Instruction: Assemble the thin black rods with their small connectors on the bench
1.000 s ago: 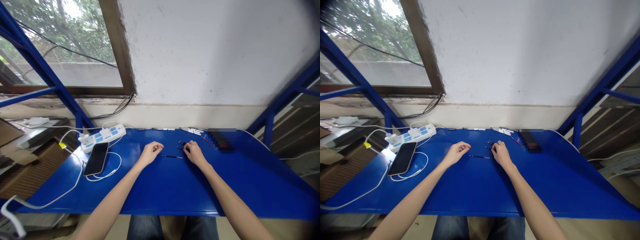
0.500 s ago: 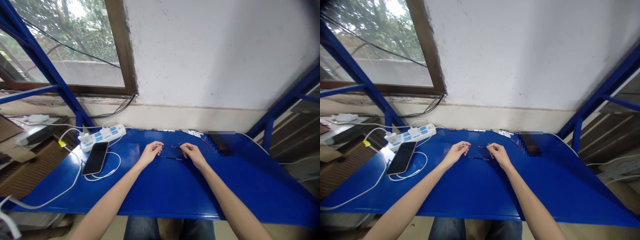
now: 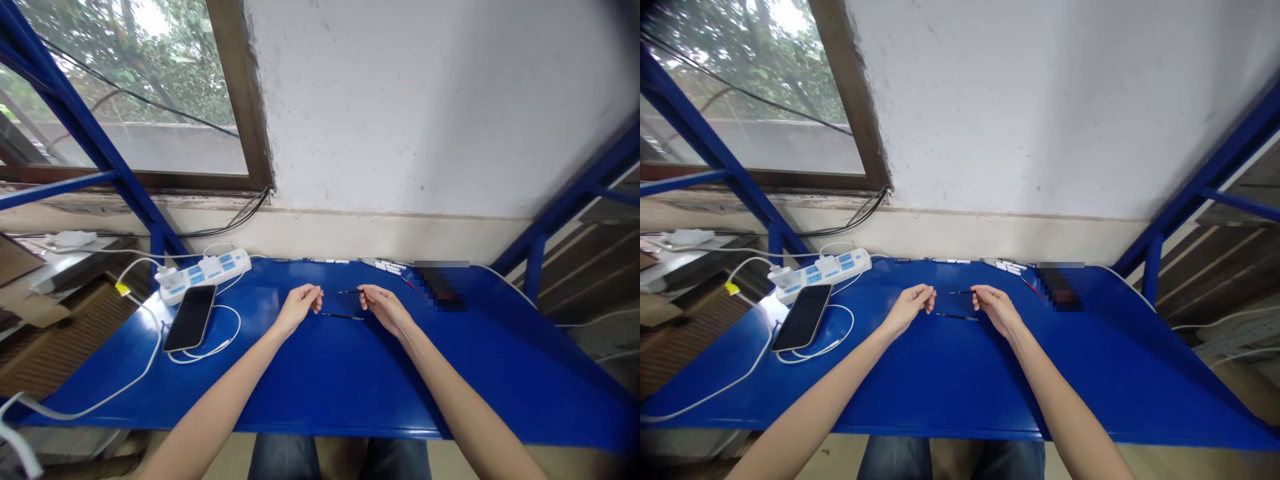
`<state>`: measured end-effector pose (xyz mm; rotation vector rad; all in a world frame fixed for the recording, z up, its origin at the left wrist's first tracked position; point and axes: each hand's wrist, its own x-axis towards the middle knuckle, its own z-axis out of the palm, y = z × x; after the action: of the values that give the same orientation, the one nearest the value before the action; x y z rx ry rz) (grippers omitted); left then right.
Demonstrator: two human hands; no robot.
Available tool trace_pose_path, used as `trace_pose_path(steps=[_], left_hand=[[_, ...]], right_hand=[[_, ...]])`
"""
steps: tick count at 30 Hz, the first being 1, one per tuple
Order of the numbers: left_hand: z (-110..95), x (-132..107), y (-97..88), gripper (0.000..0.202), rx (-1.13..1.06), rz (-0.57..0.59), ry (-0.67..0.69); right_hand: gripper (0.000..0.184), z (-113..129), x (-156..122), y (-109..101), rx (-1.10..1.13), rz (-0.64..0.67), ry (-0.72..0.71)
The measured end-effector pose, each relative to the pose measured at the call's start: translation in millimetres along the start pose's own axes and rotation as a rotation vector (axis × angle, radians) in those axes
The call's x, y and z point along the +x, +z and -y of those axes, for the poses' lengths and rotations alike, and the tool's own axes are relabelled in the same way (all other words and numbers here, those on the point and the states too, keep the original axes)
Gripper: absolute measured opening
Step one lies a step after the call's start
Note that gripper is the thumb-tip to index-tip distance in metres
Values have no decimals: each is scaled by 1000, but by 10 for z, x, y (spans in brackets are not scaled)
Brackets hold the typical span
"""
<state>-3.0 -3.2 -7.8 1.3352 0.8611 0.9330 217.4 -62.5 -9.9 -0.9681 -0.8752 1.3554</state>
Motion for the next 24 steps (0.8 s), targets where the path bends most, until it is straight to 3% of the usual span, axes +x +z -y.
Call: trace_pose_path(steps=[11,17,24], left_hand=[[-90,-20,-10,34,-48,-115,68],[-103,-24,26,37,-142,-77,83],[-94,-49,77,36,-105,-26,100]], right_hand=[[32,-20,-15,31,18,65,-9],[30,-15,-20,43,55,88,-7],[29,-8,-40,67,64,117,-7]])
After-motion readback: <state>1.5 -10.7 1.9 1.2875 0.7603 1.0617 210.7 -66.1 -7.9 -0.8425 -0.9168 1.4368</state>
